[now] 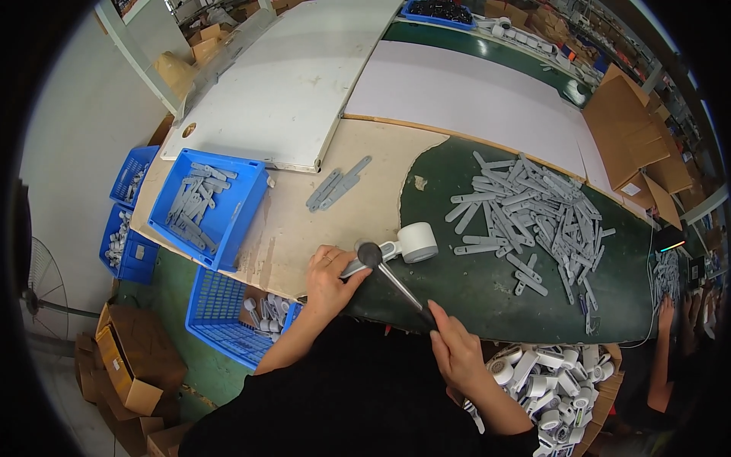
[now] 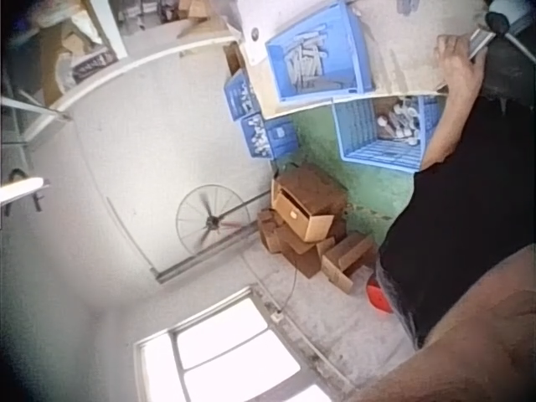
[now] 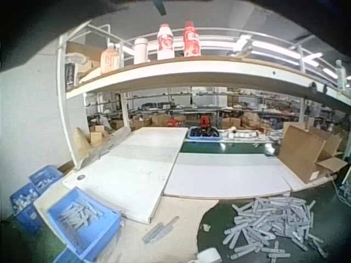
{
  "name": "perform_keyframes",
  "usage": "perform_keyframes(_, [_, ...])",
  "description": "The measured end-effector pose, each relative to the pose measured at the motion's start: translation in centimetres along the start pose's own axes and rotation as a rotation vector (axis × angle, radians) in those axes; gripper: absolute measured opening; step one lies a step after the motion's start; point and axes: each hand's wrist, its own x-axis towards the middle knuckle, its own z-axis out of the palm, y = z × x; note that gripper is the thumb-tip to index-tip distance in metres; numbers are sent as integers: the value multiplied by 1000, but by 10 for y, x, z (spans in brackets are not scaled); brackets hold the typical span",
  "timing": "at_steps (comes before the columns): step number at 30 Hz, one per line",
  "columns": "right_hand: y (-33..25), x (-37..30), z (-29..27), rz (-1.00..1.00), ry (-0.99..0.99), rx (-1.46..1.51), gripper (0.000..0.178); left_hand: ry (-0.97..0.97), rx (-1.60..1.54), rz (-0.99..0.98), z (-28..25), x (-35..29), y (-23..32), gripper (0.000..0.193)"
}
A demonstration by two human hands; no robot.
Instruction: The person assembles metal brackets onto white plastic components using a hammer.
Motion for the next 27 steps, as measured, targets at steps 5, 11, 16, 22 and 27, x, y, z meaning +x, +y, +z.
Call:
perform_keyframes(5, [2,10,-2,80,-148,-64,44,-5,-117,-85,5,-5,-11,41])
perform_keyframes(11, [-1,5,9,47,-163,-23,43,-15,-239,-273,3,-20,-10,72])
perform_keyframes(16, [-4,9,12,-34,-92,93,44,40,-184,-219,4,-17,-11,70])
perform_keyframes(22, [-6,4,13,23,-204,-15,44,50,-277,-252,8,-19,-12,70])
perform_keyframes(27, [1,2,16,119,-235,-31,44,-10,-245,-329,5,-19,-13,71])
